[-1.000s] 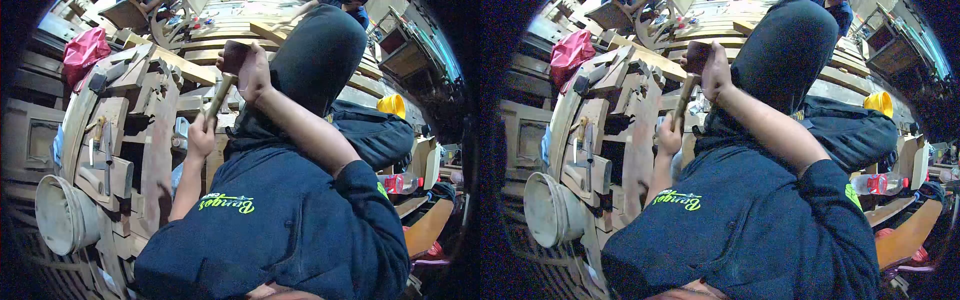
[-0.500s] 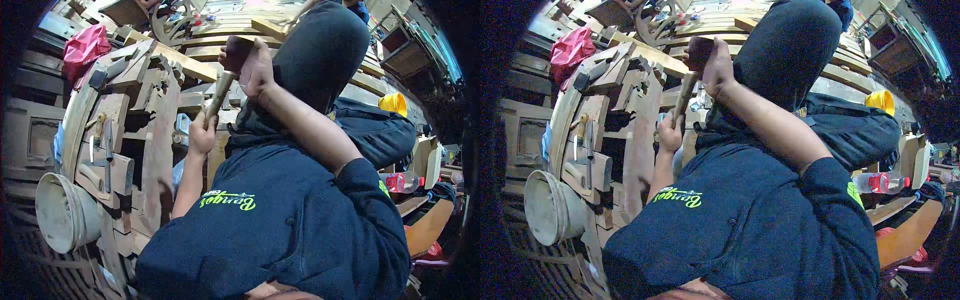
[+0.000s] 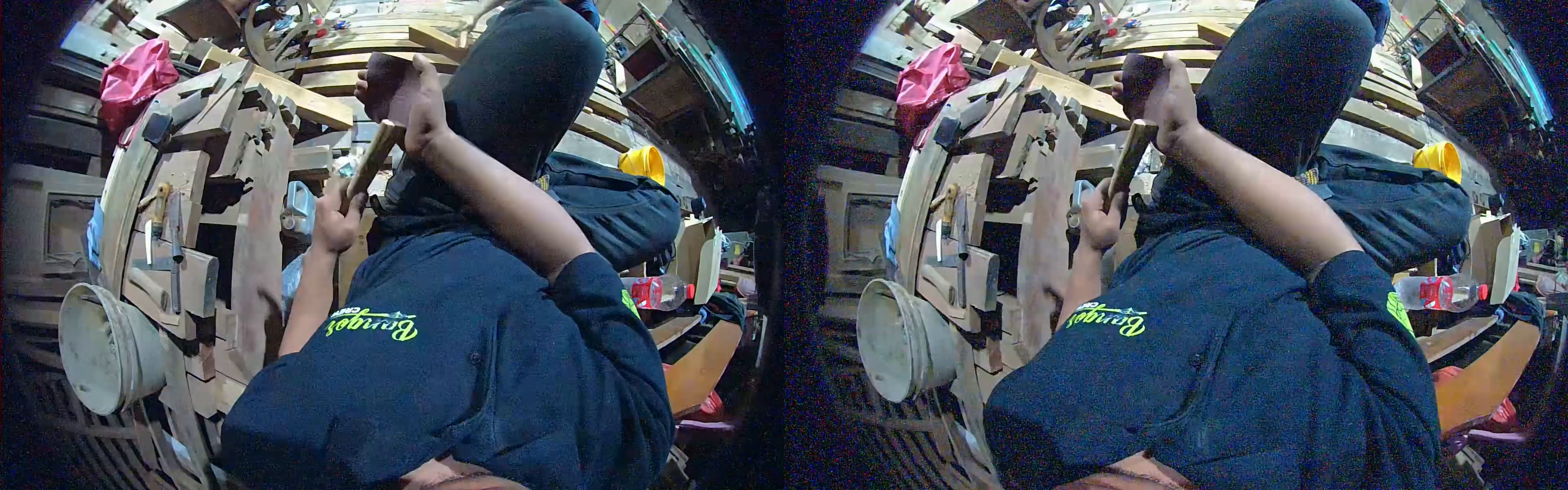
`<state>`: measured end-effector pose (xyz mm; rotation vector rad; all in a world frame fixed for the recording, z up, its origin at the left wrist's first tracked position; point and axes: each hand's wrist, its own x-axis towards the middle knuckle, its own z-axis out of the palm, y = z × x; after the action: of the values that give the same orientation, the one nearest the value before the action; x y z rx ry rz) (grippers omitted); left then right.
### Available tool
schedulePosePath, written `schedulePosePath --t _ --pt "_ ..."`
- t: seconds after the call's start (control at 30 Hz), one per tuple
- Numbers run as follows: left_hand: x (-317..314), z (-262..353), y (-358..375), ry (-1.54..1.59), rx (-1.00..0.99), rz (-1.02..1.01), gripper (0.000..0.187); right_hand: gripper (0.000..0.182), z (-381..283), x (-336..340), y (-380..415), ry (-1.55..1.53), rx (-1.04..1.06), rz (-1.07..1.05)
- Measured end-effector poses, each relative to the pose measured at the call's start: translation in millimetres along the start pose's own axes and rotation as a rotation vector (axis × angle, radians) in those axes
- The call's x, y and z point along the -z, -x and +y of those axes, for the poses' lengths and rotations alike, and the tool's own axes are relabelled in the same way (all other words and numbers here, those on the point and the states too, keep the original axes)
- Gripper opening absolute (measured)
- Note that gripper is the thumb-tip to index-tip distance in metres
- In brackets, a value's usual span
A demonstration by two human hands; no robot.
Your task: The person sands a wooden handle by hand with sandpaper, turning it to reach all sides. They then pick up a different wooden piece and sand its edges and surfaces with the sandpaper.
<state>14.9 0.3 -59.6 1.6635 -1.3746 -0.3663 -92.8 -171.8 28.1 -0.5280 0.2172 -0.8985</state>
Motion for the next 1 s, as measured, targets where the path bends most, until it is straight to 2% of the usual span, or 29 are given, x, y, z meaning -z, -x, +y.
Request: schedulePosePath --t 0.03,0.1,0.13,0.17,0.23,0.27,0.3,0.33,0.43,0.47,0.57,0.6,0.63,0.7,0.77,0.83,0.9,0.93,0.97,1.0 --pt "-2.8 2.2 1.8 0.037 -0.056 0.012 0.014 0.056 0.4 0.3 0.8 0.005 -0.004 0.002" --pt "-6.6 0.4 -5.4 0.084 0.014 0.161 0.014 0.056 2.2 -0.5 -0.4 0.073 0.058 0.012" --pt "-3.9 -0.8 -4.9 0.031 0.056 0.122 0.014 0.055 2.2 -0.1 -1.1 0.054 0.061 -0.009" --pt "-6.4 -15.3 -4.7 -0.021 -0.052 0.059 0.013 0.055 2.8 0.7 -1.0 0.048 0.067 -0.006" --pt "-12.3 -4.6 -2.2 0.091 -0.115 0.071 0.012 0.054 -1.1 -0.7 2.1 0.01 -0.003 -0.023" --pt "-10.8 -1.0 -4.0 0.11 -0.082 0.077 0.012 0.054 -0.3 -2.4 3.4 0.13 0.075 -0.006" --pt "-6.8 3.5 -7.7 0.126 -0.051 0.085 0.012 0.054 0.0 -1.7 1.6 0.144 0.067 -0.009" --pt "-3.4 3.7 -8.6 0.1 0.096 0.073 0.015 0.055 1.2 -1.4 0.0 0.135 0.075 -0.007" --pt "-8.8 7.8 -8.6 0.263 0.022 -0.014 0.016 0.056 1.4 1.8 -2.4 0.103 0.058 -0.019" --pt "-7.7 9.4 -9.1 0.228 0.034 -0.027 0.018 0.057 0.6 3.8 -2.0 0.089 0.017 -0.035" --pt "-9.9 9.5 -17.1 -0.071 0.012 0.177 0.014 0.062 0.3 -5.0 3.2 0.124 0.021 0.002" --pt "-12.3 15.6 -18.6 0.052 -0.02 0.165 0.015 0.062 1.0 -5.1 1.4 0.118 0.026 0.001" --pt "-12.5 26.5 -14.6 0.045 0.018 0.054 0.014 0.063 0.2 -4.0 0.3 0.113 0.024 -0.005" --pt "-18.3 29.5 -19.3 0.09 -0.137 0.164 0.014 0.065 -0.7 -1.8 2.4 0.125 0.031 -0.029" --pt "-7.6 29.7 -27.1 -0.022 0.098 0.119 0.013 0.061 1.4 -5.2 1.6 0.137 0.05 0.032" --pt "-12.0 30.3 -28.5 -0.008 -0.036 0.094 0.021 0.062 1.8 -4.7 -1.1 0.147 0.078 0.039" --pt "-14.4 29.7 -26.6 0.02 -0.06 0.046 0.023 0.062 0.4 -0.4 -0.1 0.122 0.025 0.037" --pt "-13.7 25.5 -30.5 -0.01 -0.019 0.102 0.021 0.063 1.0 0.6 -2.0 0.1 0.04 -0.026" --pt "-13.2 22.4 -34.1 -0.044 0.02 0.159 0.02 0.063 1.1 1.6 -3.6 0.08 0.002 0.001" --pt "-11.9 23.6 -37.1 -0.096 -0.042 0.181 0.018 0.063 1.5 -0.3 -2.4 0.093 0.015 0.03"
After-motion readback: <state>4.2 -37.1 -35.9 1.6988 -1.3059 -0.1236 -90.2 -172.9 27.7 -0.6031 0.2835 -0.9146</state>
